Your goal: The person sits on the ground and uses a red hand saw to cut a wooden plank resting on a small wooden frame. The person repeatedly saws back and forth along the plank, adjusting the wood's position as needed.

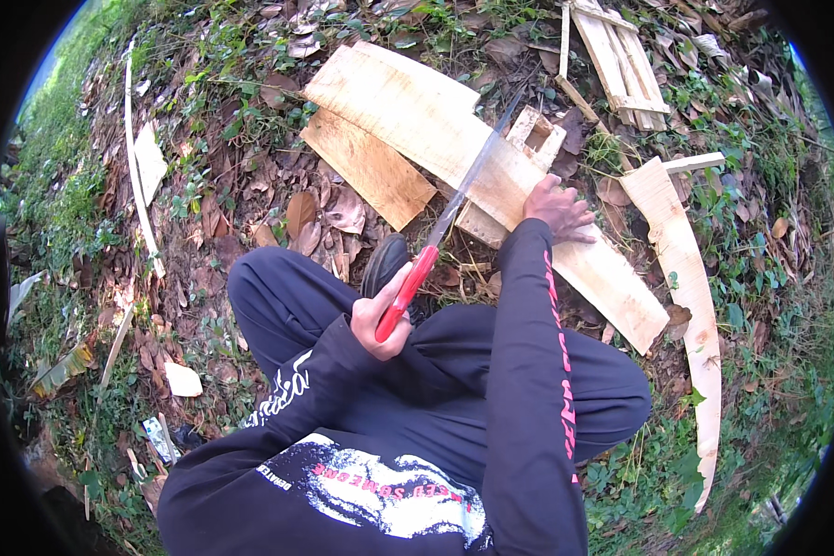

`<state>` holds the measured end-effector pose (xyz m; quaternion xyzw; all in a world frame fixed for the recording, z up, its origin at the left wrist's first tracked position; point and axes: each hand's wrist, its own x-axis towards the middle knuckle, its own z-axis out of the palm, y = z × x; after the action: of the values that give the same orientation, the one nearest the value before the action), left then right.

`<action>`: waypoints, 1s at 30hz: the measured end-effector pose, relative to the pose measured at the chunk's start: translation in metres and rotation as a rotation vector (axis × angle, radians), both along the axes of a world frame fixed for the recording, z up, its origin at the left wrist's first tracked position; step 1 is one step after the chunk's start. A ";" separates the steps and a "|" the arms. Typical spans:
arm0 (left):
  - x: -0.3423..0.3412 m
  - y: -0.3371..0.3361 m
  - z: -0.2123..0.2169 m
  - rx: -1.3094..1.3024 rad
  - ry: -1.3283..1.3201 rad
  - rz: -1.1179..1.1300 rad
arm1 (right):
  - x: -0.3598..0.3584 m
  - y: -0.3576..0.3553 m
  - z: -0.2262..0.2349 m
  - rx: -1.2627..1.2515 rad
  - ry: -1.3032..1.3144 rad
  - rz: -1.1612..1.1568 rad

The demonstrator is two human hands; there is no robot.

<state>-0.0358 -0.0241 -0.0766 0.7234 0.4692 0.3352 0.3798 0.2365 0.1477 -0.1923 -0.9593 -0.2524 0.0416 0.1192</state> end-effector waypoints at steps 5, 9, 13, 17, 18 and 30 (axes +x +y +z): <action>0.012 -0.003 -0.012 0.017 -0.095 -0.045 | 0.004 0.000 -0.002 0.001 -0.014 -0.006; 0.005 -0.001 -0.024 0.258 -0.006 -0.083 | 0.002 0.000 -0.003 -0.001 -0.002 0.003; 0.009 -0.004 -0.021 0.144 -0.022 -0.077 | 0.004 0.000 -0.005 0.002 -0.007 0.003; 0.009 -0.006 -0.020 0.073 -0.013 -0.057 | 0.003 -0.001 -0.001 -0.009 -0.004 0.006; 0.011 -0.005 -0.010 0.006 -0.056 -0.035 | 0.004 -0.001 -0.001 -0.010 -0.005 0.007; 0.012 -0.005 -0.001 -0.144 -0.120 -0.006 | 0.004 -0.002 -0.006 -0.018 -0.045 0.011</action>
<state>-0.0236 -0.0295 -0.0777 0.6743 0.4663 0.3421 0.4592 0.2408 0.1459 -0.1983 -0.9596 -0.2601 0.0231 0.1047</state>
